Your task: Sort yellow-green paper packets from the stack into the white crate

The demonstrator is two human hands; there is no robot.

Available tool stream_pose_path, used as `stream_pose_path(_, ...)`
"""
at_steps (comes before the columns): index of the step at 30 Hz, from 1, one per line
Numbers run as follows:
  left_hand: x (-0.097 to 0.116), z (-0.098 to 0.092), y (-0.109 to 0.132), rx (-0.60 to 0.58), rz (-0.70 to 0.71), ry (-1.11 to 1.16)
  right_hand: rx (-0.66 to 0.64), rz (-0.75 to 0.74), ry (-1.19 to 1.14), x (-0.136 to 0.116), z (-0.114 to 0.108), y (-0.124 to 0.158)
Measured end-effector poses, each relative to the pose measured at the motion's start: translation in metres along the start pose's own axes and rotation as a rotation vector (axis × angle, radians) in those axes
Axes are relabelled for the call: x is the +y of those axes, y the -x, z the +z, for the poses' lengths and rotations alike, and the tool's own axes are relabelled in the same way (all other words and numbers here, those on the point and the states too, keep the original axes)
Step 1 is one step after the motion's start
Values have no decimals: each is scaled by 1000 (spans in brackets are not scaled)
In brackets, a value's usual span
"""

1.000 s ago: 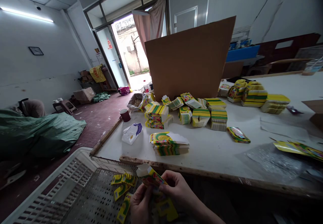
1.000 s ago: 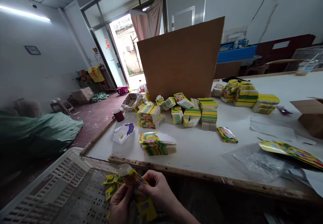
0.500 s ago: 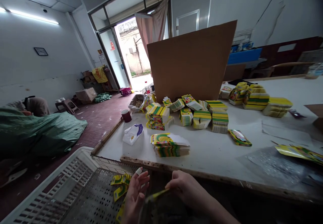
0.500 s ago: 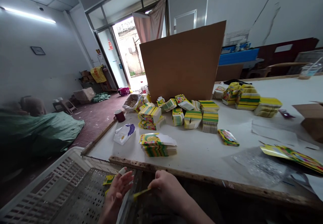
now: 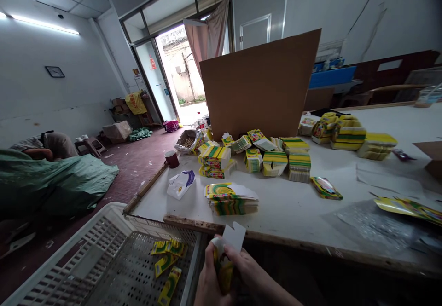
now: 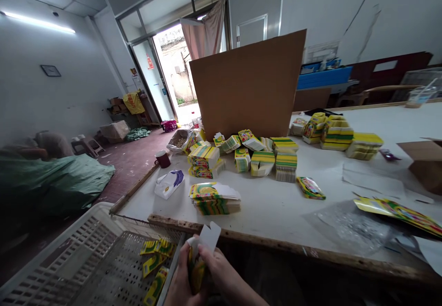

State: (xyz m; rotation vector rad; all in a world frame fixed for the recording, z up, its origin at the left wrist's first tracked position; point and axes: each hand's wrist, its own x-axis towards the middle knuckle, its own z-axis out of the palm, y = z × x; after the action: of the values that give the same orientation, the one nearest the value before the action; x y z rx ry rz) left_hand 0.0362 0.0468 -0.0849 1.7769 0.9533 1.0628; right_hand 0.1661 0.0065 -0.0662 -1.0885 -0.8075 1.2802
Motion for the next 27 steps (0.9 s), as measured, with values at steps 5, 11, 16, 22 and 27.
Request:
stream_pose_path(5, -4, 1, 1, -97, 74, -54, -69, 119, -116, 3, 4, 1)
stream_pose_path(11, -13, 4, 2, -65, 19, -104, -246, -317, 441, -5, -3, 5)
stream_pose_path(16, -15, -3, -4, -76, -14, -191, -103, -350, 599, -3, -5, -2)
stream_pose_path(22, 7, -34, -19, -312, -70, -209, -286, -239, 878, -11, -18, 1)
stream_pose_path(27, 18, -36, -13, -241, -134, -107, -337, -205, 904, -39, -28, 9)
